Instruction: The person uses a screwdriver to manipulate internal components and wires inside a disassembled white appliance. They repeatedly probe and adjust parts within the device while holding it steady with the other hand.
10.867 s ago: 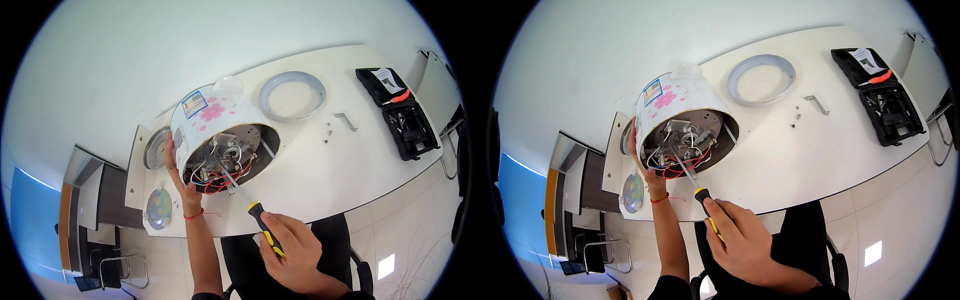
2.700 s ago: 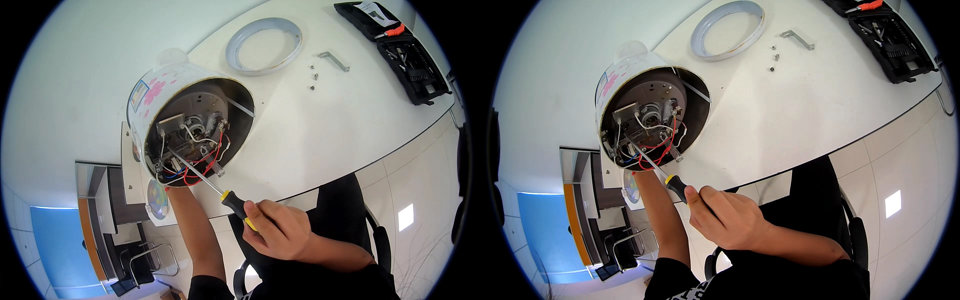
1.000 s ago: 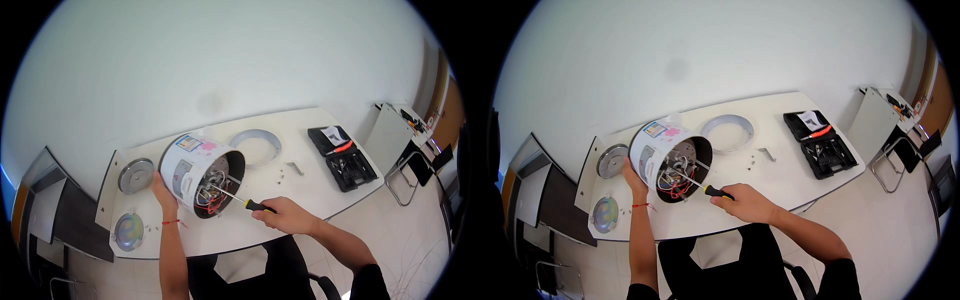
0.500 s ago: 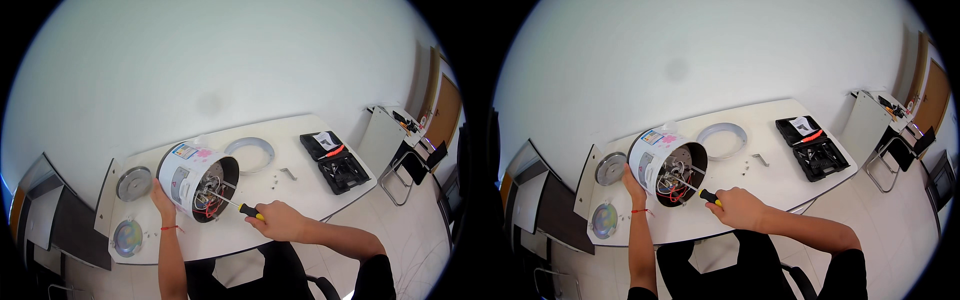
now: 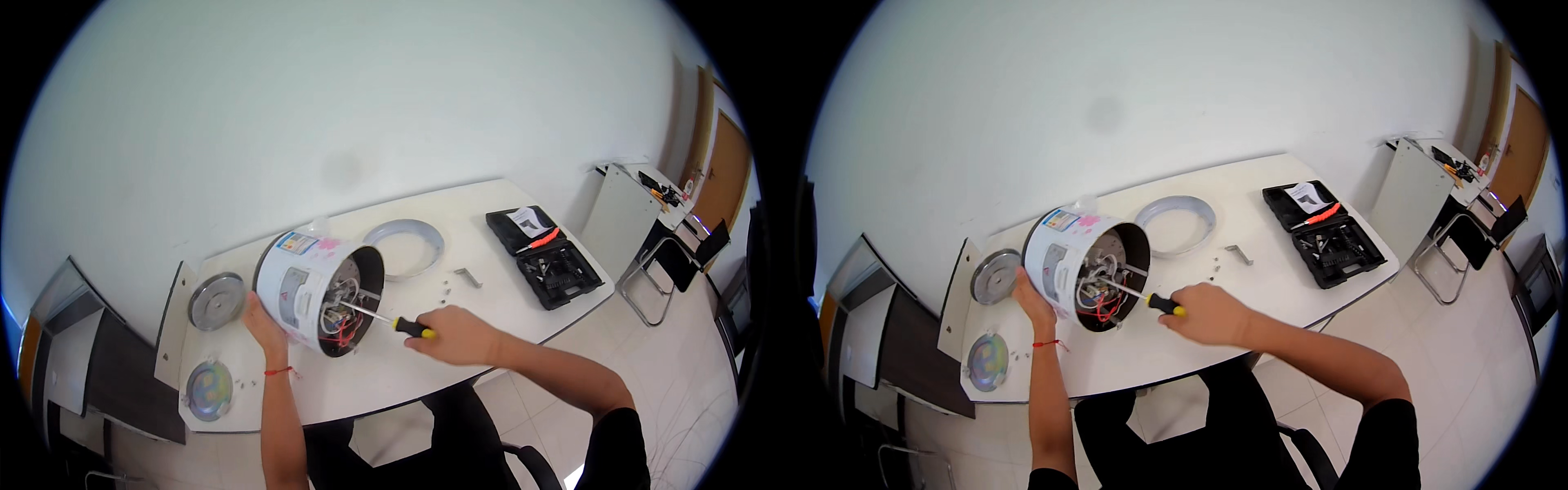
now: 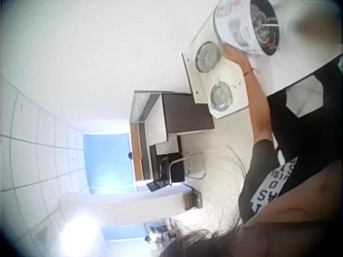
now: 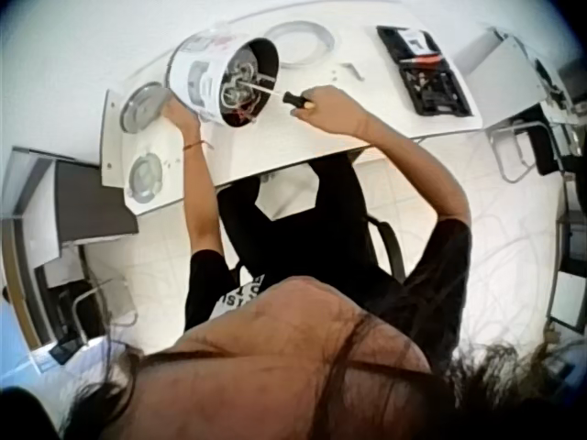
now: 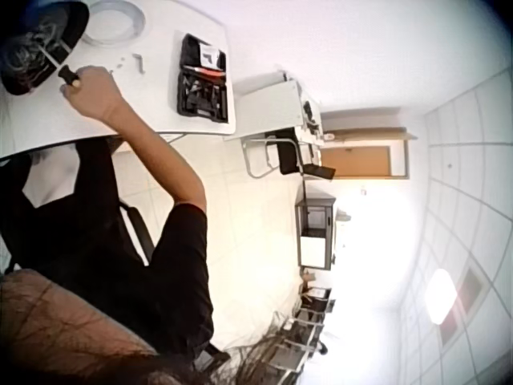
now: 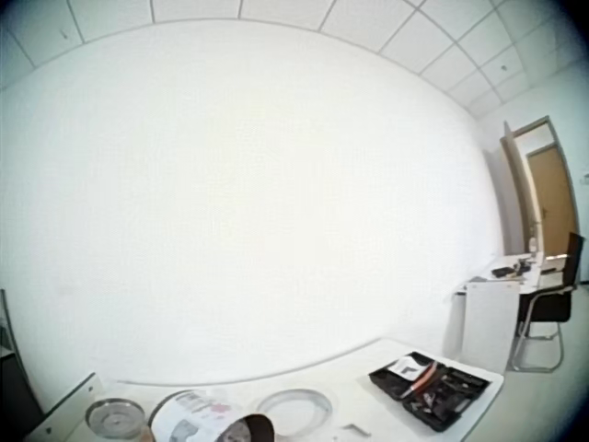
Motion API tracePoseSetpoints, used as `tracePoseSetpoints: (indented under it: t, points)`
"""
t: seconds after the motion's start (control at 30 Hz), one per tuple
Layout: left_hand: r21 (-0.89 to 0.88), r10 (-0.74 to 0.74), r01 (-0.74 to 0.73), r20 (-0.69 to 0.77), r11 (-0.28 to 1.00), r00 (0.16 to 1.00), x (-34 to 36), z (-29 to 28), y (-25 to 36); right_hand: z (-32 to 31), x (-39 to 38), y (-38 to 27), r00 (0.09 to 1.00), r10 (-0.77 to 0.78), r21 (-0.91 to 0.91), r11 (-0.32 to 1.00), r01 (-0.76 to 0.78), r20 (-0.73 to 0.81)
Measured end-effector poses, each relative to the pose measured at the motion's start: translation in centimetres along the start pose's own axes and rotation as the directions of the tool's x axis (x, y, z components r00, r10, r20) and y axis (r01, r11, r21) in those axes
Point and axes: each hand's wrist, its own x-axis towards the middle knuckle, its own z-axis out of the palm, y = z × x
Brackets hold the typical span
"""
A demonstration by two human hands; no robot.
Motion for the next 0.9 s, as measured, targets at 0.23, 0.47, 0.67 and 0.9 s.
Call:
tracePoseSetpoints:
  t: [0.23,0.47,0.67,0.9]
  points:
    - [0.117,0.068,-0.064,-0.032,0.991,0.997,-0.2,-0.1,0.3,-2.4,2.9,0.3,0.947,0.297,-0.04,0.955,-0.295,0.119]
    - [0.122,0.001,0.006,-0.059,0.992,0.998,-0.8,0.5,1.1,-2.8,2.6,-1.6,0.946,0.323,-0.234,0.921,-0.311,0.014]
    - [0.109,0.037,-0.034,-0.026,0.993,0.999,-1.1,0.6,1.2,-2.1,1.9,-1.3,0.944,0.329,-0.25,0.916,-0.314,0.022]
    - [0.192,0.051,-0.041,-0.045,0.98,0.998,-0.6,0.1,1.0,-1.5,2.2,-2.0,0.959,0.28,-0.314,0.908,-0.278,-0.039]
